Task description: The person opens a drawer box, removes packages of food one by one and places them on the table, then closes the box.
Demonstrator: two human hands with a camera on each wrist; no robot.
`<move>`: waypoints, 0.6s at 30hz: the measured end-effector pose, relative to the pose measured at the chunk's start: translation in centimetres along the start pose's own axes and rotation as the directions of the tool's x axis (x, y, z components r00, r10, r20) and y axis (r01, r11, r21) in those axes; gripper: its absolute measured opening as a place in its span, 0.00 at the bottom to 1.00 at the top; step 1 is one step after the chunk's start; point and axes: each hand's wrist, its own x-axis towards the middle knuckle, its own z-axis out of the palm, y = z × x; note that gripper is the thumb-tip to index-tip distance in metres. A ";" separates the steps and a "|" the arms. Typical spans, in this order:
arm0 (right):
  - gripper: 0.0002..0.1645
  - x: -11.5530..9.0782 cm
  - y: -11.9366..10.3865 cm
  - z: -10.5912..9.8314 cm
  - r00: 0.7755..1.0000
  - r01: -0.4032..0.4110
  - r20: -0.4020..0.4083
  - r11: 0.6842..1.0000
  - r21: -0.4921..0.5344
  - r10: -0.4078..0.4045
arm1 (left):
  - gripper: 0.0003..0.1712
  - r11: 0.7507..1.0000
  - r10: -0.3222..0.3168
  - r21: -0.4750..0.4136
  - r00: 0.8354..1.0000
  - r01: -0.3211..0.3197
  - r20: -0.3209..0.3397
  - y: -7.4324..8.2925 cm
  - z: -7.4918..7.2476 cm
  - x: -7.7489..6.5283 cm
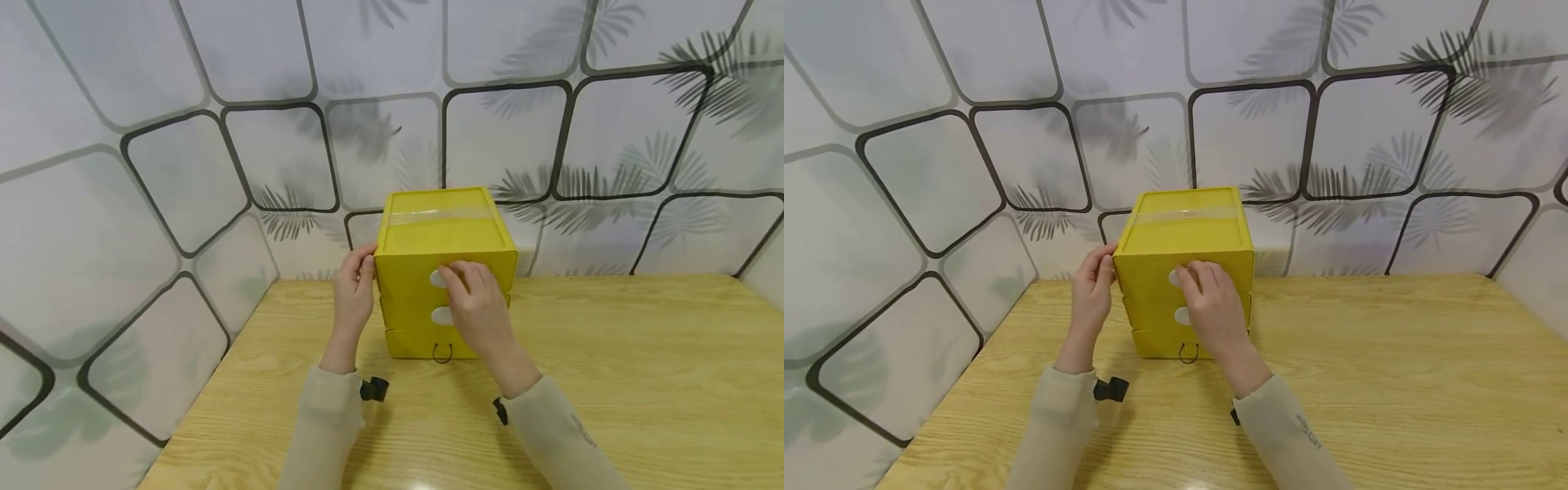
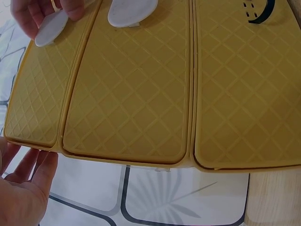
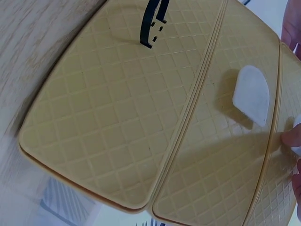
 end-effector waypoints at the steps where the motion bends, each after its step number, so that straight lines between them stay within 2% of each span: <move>1: 0.14 0.0 0.0 0.0 1.000 0.003 -0.002 1.000 0.000 -0.003 | 0.13 1.000 -0.001 0.003 1.000 0.001 -0.001 0.0 0.0 0.0; 18: 0.16 -0.2 0.4 -0.1 0.997 0.063 -0.035 0.998 0.030 -0.062 | 0.14 1.000 -0.006 0.001 1.000 0.006 0.007 -0.1 0.0 -0.1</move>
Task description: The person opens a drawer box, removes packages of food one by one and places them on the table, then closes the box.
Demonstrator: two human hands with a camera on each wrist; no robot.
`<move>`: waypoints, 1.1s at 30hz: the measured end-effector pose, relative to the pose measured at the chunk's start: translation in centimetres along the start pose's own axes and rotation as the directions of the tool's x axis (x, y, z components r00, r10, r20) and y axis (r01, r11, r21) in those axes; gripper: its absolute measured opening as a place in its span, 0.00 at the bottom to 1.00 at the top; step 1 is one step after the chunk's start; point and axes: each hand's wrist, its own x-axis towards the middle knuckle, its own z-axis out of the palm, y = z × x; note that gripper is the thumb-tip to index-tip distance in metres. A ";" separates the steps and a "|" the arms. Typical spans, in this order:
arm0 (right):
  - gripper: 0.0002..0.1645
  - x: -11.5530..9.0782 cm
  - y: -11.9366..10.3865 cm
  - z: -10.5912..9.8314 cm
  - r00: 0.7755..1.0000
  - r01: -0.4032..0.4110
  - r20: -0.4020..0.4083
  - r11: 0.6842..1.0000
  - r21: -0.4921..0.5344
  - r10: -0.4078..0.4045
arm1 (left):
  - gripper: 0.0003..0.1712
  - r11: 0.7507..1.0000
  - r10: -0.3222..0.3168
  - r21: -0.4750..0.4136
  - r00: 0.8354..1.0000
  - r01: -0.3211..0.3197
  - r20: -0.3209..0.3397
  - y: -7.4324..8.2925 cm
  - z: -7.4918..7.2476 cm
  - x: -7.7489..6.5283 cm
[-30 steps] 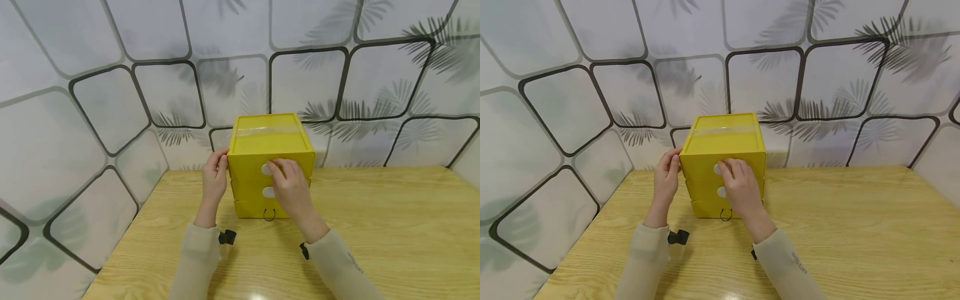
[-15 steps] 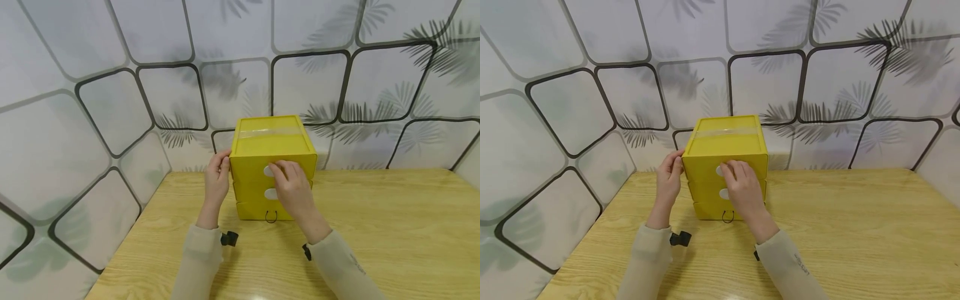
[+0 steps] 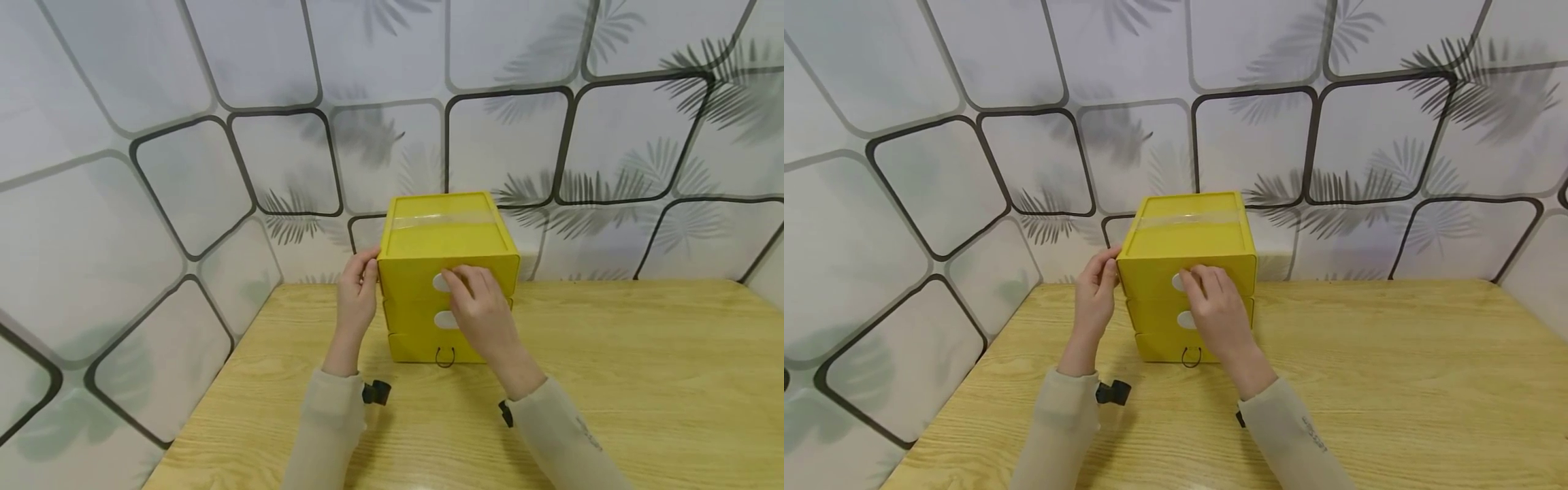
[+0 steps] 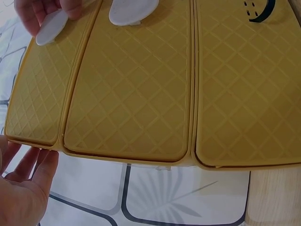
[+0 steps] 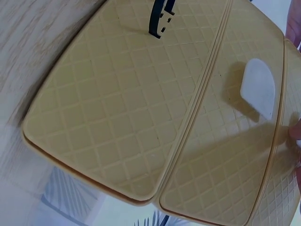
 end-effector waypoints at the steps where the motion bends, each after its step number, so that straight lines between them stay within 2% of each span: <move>1: 0.16 0.0 0.0 0.0 1.000 0.001 -0.001 1.000 0.000 -0.001 | 0.14 1.000 0.000 0.001 1.000 0.000 0.000 0.0 0.0 0.0; 9: 0.13 0.0 0.0 0.0 1.000 0.001 -0.005 1.000 0.012 -0.001 | 0.14 1.000 -0.004 -0.008 1.000 0.004 0.005 0.2 0.0 -0.1; 23: 0.14 -0.1 0.4 0.2 0.997 0.057 -0.059 0.998 -0.013 -0.057 | 0.14 1.000 0.006 0.001 1.000 -0.006 -0.001 -0.2 0.1 0.0; 33: 0.15 0.0 0.3 0.1 0.995 0.074 -0.066 0.997 -0.026 -0.076 | 0.14 1.000 0.004 -0.008 1.000 -0.004 0.004 -0.3 0.0 0.0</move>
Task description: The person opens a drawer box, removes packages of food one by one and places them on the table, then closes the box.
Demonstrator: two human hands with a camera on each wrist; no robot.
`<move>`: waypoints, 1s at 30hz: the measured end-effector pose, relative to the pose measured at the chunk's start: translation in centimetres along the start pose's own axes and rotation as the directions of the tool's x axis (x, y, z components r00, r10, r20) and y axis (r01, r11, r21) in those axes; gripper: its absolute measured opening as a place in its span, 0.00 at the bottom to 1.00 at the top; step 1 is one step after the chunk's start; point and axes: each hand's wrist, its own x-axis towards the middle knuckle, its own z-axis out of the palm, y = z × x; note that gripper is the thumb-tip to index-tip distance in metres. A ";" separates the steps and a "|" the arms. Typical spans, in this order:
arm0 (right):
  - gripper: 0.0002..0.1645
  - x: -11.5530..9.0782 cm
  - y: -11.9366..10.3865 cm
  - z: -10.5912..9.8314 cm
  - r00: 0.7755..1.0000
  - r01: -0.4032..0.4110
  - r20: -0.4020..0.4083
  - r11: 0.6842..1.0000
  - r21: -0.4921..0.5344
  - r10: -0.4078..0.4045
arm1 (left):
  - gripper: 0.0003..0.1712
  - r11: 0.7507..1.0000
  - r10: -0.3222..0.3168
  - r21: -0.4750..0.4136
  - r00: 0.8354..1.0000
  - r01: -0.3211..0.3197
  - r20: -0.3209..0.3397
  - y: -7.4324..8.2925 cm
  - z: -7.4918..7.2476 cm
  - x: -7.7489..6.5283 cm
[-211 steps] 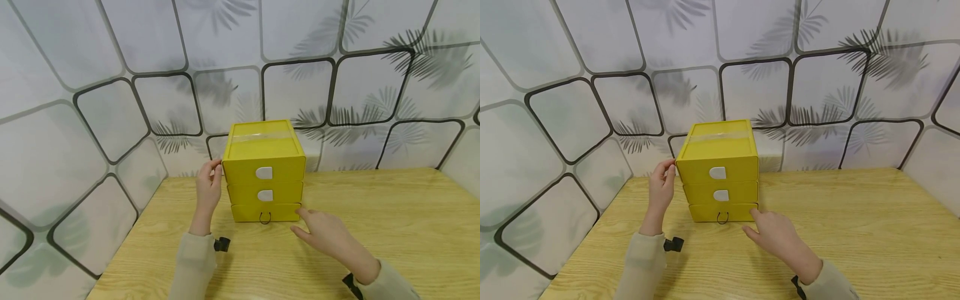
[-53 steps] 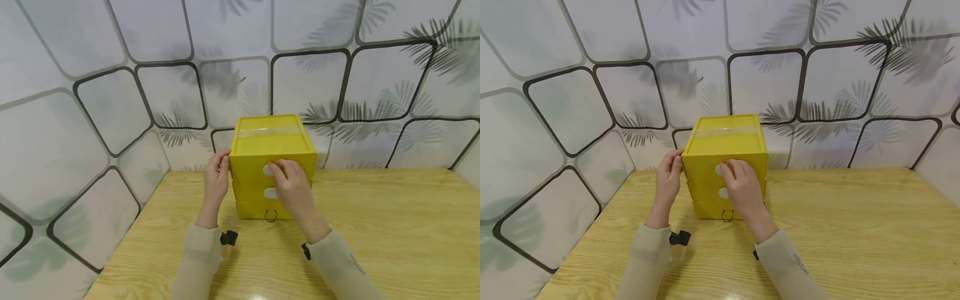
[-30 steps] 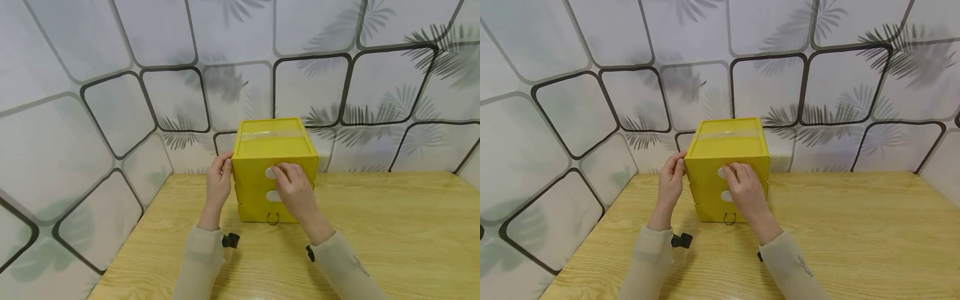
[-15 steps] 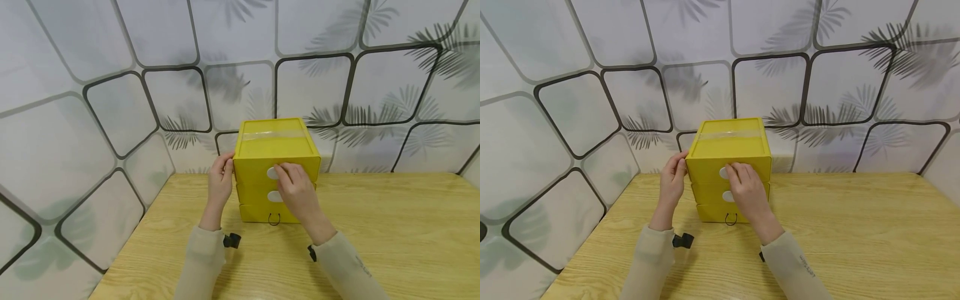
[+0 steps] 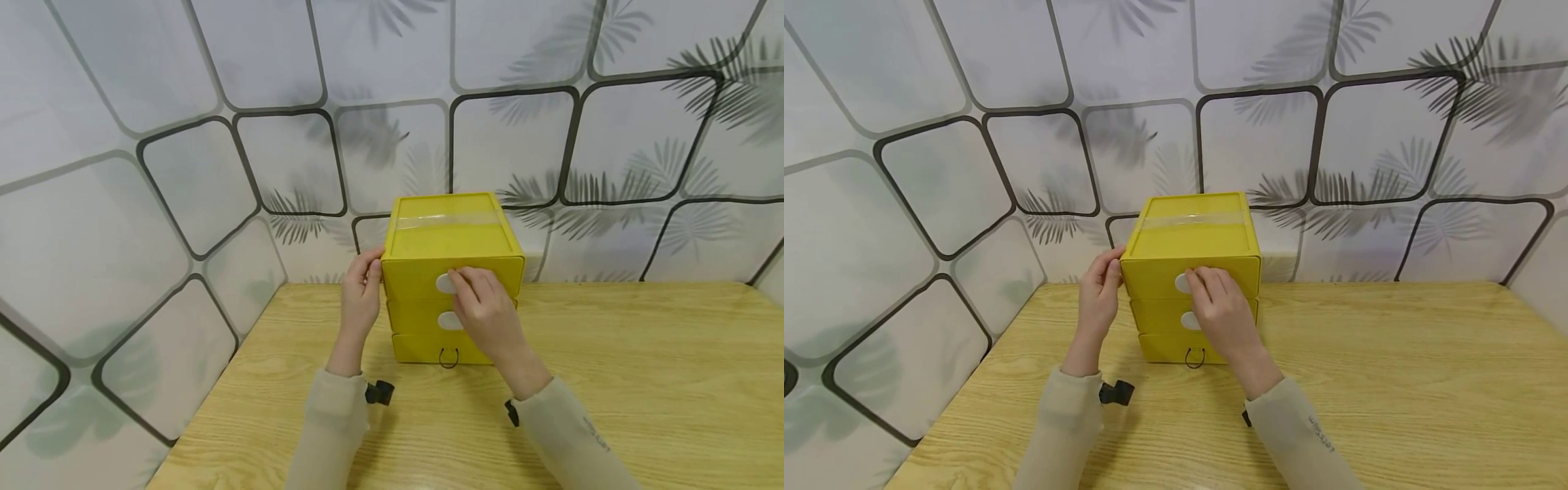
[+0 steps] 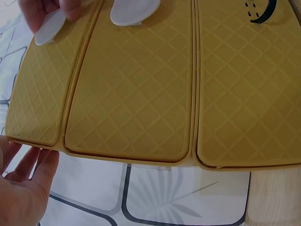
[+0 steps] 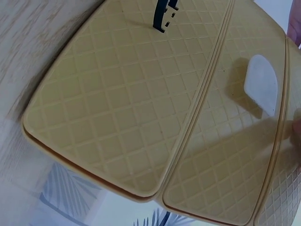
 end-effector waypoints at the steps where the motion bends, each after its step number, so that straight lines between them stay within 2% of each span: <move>1: 0.15 0.0 0.0 0.0 1.000 0.001 -0.001 1.000 0.000 -0.001 | 0.14 1.000 -0.001 0.000 1.000 0.001 0.001 0.0 0.0 0.0; 10: 0.15 0.1 -0.1 -0.3 1.000 -0.004 0.003 1.000 0.007 0.004 | 0.14 1.000 0.002 -0.019 1.000 -0.002 0.005 0.2 0.0 0.1; 20: 0.15 0.0 -0.1 -0.5 1.000 -0.010 0.027 1.000 0.005 0.010 | 0.14 0.999 -0.024 -0.039 1.000 0.025 0.011 0.3 -0.2 0.1; 30: 0.15 0.0 -0.3 -0.8 1.000 0.003 0.019 1.000 0.001 -0.003 | 0.14 1.000 -0.010 -0.025 1.000 0.010 0.008 0.3 -0.2 0.0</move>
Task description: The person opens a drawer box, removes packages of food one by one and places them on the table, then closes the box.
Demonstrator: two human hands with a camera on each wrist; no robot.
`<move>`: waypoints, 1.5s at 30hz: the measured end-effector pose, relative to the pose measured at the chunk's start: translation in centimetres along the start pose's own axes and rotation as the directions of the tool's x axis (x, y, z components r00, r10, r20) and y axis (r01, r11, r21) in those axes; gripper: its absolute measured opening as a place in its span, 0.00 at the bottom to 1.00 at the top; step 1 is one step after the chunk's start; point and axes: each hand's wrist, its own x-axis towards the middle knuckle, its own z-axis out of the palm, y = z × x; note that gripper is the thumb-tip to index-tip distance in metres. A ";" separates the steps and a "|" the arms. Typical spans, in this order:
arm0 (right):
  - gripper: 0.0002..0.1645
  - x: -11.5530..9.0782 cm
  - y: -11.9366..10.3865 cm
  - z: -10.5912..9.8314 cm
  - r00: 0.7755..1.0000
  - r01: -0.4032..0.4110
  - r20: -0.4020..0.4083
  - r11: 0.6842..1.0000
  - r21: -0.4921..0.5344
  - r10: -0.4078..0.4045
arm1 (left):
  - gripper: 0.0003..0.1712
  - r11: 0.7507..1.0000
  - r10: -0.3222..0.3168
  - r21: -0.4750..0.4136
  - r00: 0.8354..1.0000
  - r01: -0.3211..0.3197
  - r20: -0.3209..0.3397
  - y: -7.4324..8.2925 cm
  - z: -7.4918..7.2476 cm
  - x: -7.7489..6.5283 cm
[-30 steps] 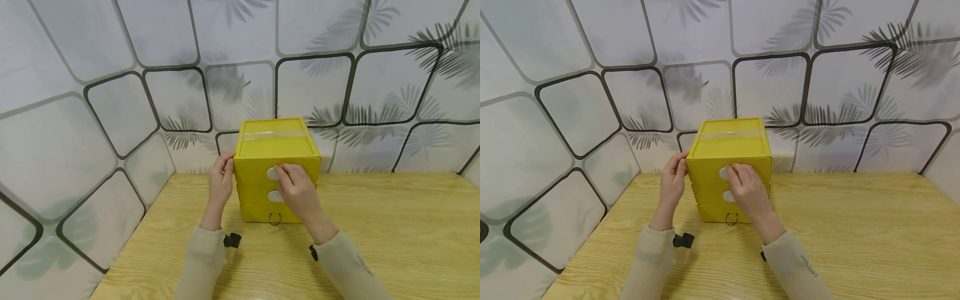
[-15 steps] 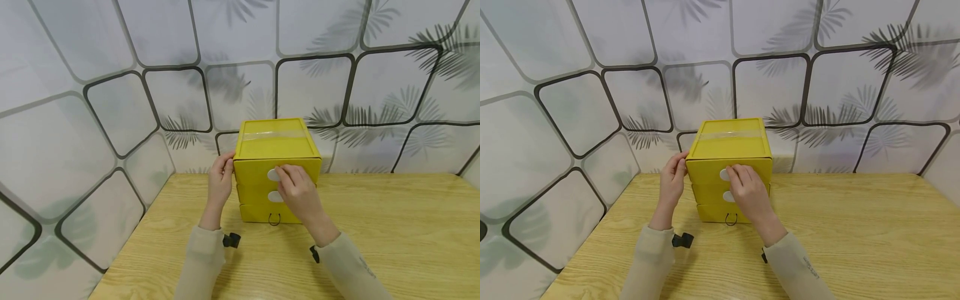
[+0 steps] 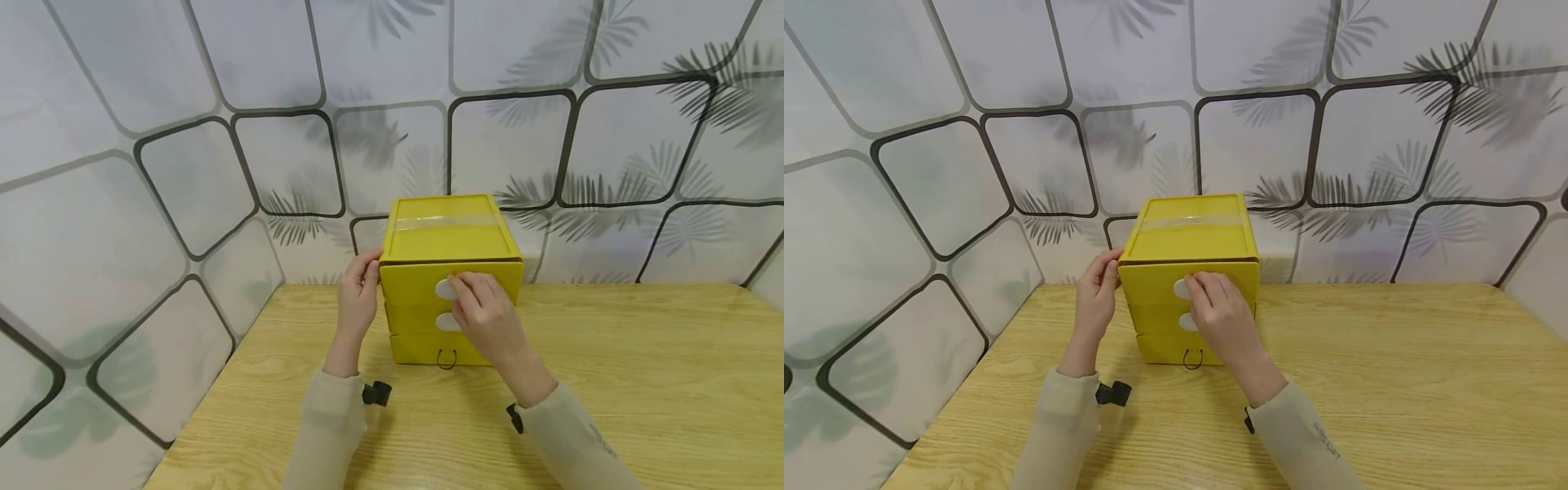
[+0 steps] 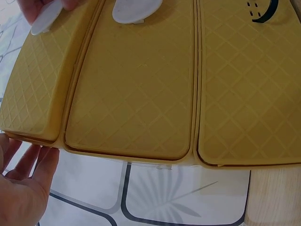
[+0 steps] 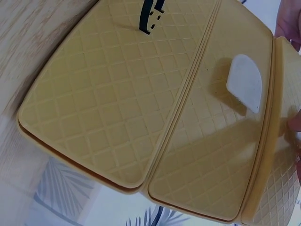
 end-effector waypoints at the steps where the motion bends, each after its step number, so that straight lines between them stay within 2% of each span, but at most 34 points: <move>1: 0.15 0.0 0.0 0.0 1.000 0.000 -0.001 1.000 0.000 0.000 | 0.14 1.000 0.002 0.002 1.000 -0.002 0.000 0.0 0.0 0.0; 20: 0.17 0.1 -0.3 -0.6 1.000 -0.010 0.023 0.999 0.038 0.009 | 0.14 1.000 0.005 0.027 1.000 -0.004 -0.014 0.0 0.0 0.1; 45: 0.14 0.0 -0.8 -1.1 1.000 0.015 -0.027 0.997 0.077 -0.013 | 0.14 0.998 0.020 0.057 1.000 -0.019 -0.012 -0.1 0.0 0.1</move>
